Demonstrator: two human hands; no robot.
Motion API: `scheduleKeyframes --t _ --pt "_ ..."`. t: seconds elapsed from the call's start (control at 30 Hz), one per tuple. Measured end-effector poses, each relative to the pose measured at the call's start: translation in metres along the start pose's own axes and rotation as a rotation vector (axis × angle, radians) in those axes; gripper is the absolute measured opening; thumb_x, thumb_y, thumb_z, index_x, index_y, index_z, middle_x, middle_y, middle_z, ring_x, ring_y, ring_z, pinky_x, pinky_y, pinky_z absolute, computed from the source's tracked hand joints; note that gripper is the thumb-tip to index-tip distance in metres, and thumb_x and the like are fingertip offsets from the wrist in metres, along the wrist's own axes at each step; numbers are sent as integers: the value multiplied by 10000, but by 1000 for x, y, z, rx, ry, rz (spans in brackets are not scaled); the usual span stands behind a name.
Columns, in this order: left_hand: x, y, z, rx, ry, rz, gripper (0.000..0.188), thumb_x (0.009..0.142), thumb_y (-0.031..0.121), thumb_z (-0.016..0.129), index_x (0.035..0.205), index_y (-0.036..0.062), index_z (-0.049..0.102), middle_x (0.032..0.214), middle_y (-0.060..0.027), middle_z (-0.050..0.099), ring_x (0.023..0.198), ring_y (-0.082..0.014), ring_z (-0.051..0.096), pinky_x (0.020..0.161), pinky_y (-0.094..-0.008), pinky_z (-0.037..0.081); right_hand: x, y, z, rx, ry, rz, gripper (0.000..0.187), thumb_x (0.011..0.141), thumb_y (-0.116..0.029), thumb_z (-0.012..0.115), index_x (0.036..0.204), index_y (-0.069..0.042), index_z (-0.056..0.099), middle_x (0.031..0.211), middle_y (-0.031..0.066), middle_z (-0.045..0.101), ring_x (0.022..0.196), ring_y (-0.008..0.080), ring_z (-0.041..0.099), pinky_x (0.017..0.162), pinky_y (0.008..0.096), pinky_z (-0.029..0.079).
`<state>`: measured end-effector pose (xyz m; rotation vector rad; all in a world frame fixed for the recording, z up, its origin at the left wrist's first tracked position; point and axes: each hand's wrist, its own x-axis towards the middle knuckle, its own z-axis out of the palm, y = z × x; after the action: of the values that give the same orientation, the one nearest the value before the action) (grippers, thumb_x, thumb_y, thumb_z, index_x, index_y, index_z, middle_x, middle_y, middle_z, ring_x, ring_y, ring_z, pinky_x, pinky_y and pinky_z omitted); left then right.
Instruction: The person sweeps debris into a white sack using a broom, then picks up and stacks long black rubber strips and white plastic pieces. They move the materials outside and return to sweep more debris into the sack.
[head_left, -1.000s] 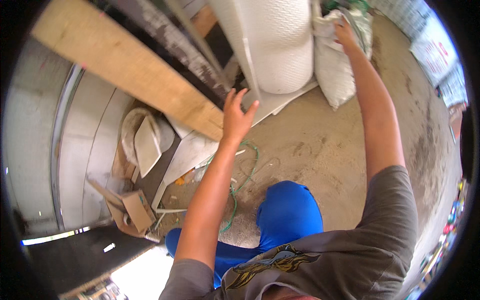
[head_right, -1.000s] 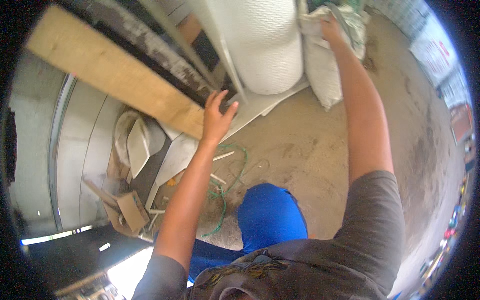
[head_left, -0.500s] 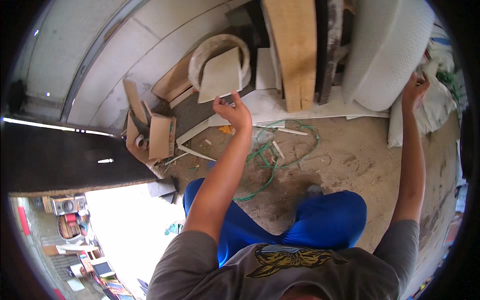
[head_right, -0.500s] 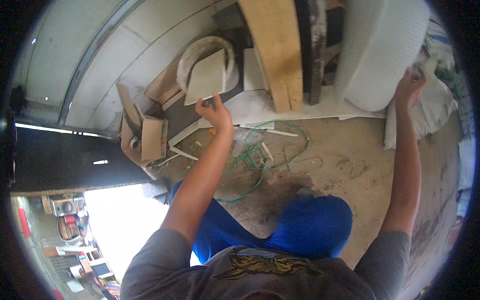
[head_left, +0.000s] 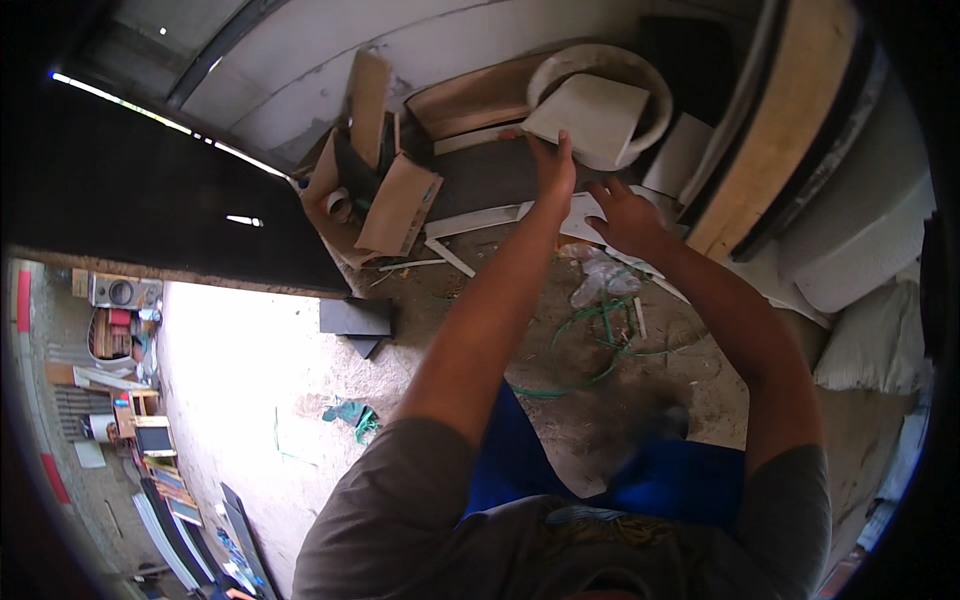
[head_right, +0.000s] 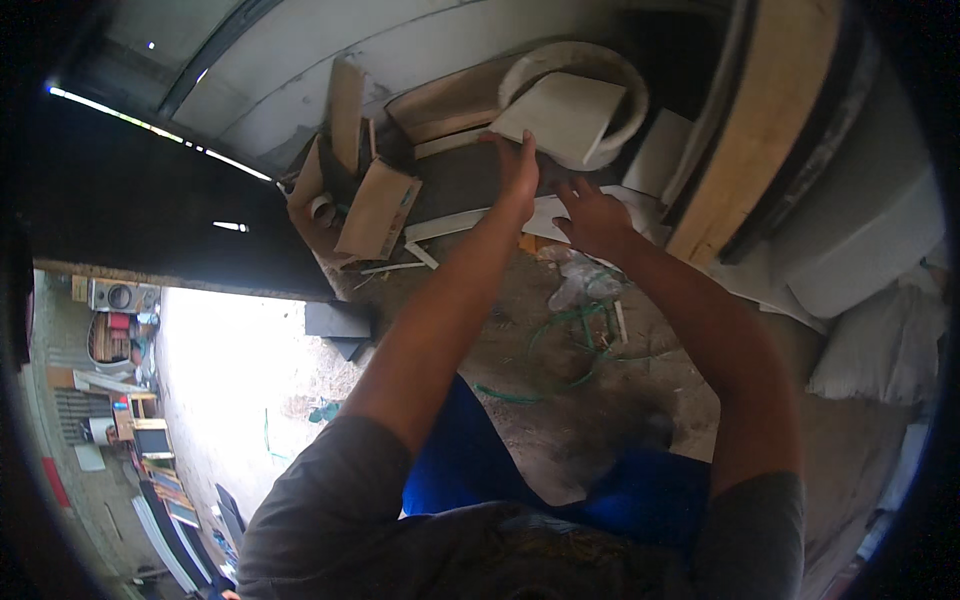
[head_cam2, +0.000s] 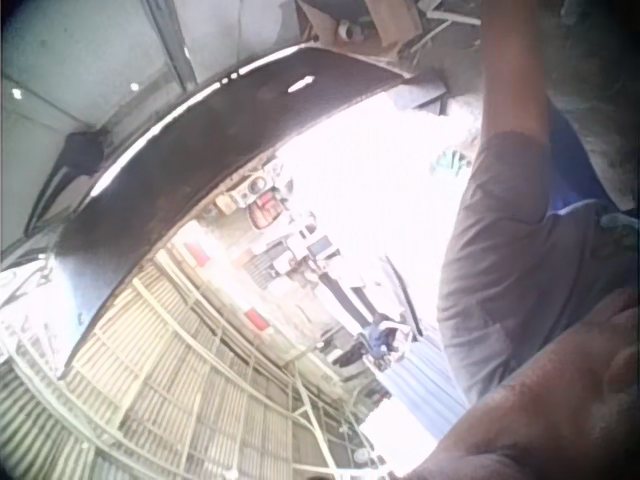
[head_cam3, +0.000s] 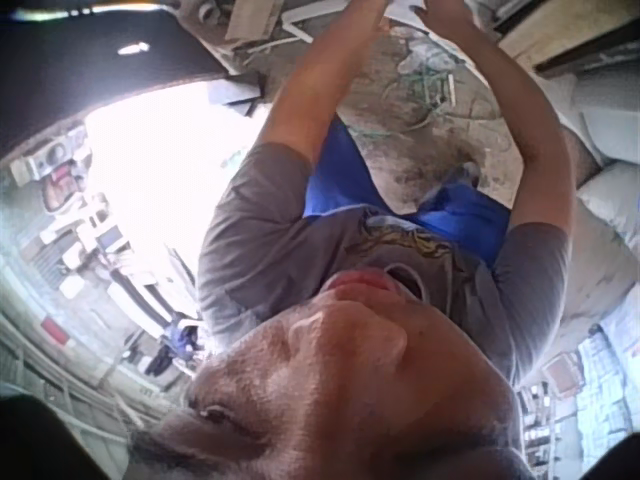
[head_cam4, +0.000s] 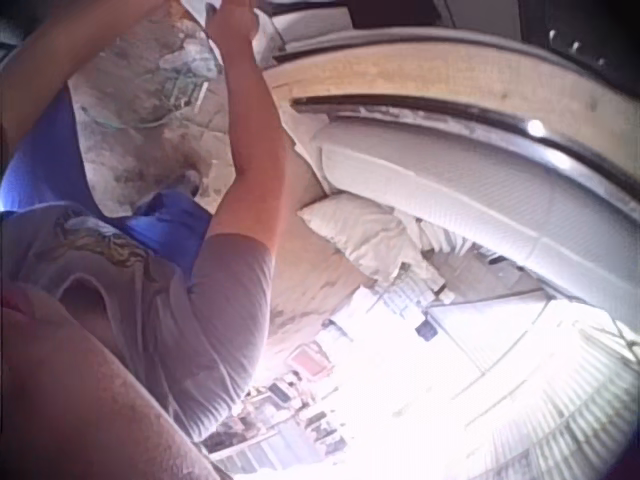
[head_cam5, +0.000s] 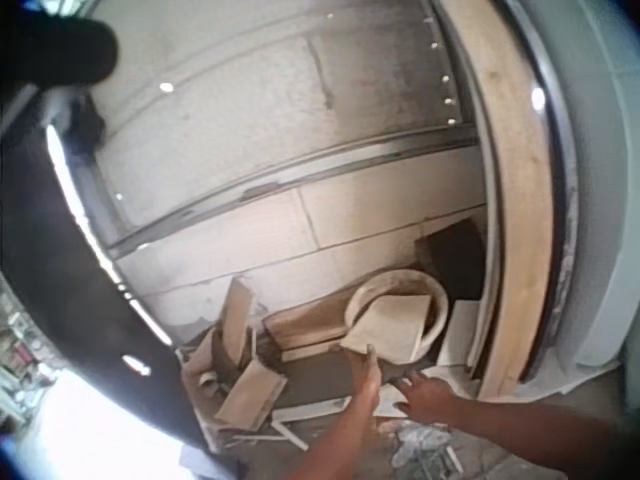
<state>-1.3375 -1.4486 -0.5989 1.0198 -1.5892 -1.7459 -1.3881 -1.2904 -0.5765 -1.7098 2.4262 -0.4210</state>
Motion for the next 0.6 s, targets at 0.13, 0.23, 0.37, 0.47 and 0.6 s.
scheduleKeyframes --t 0.13,0.23,0.37,0.47,0.6 --pt "32 -62 -161 369 301 -2 726 982 573 450 1459 36 343 1525 -211 352 1390 -371 375 1138 -464 298 41 -58 24 105 -72 91 544 890 -314 658 1345 -96 455 1307 183 496 1169 365 574 934 471 523" --pt "37 -70 -267 763 640 -114 745 916 578 538 1386 6 464 1413 -249 453 1328 -421 432 1093 -492 344 54 -62 66 106 -16 84 548 892 -315 655 1351 -94 455 1287 184 503 1134 375 591 928 475 516" --pt "31 -71 -410 933 967 -351 747 857 532 646 1343 1 448 1349 -290 463 1263 -423 475 1019 -482 416 74 -97 104 202 -113 87 586 876 -353 660 1364 -87 474 1283 211 543 1148 379 593 945 482 498" --pt "36 -94 -464 606 937 -319 659 838 464 662 1270 -4 495 1274 -289 512 1179 -392 542 946 -452 464 99 -136 127 288 -215 103 605 869 -386 666 1354 -67 494 1287 237 559 1185 379 576 962 473 483" --pt "49 -119 -485 500 816 -330 517 823 349 617 1181 -17 542 1159 -287 568 1096 -423 577 897 -484 477 142 -179 146 406 -282 136 661 853 -446 681 1331 -22 509 1242 262 592 1195 370 579 975 449 474"
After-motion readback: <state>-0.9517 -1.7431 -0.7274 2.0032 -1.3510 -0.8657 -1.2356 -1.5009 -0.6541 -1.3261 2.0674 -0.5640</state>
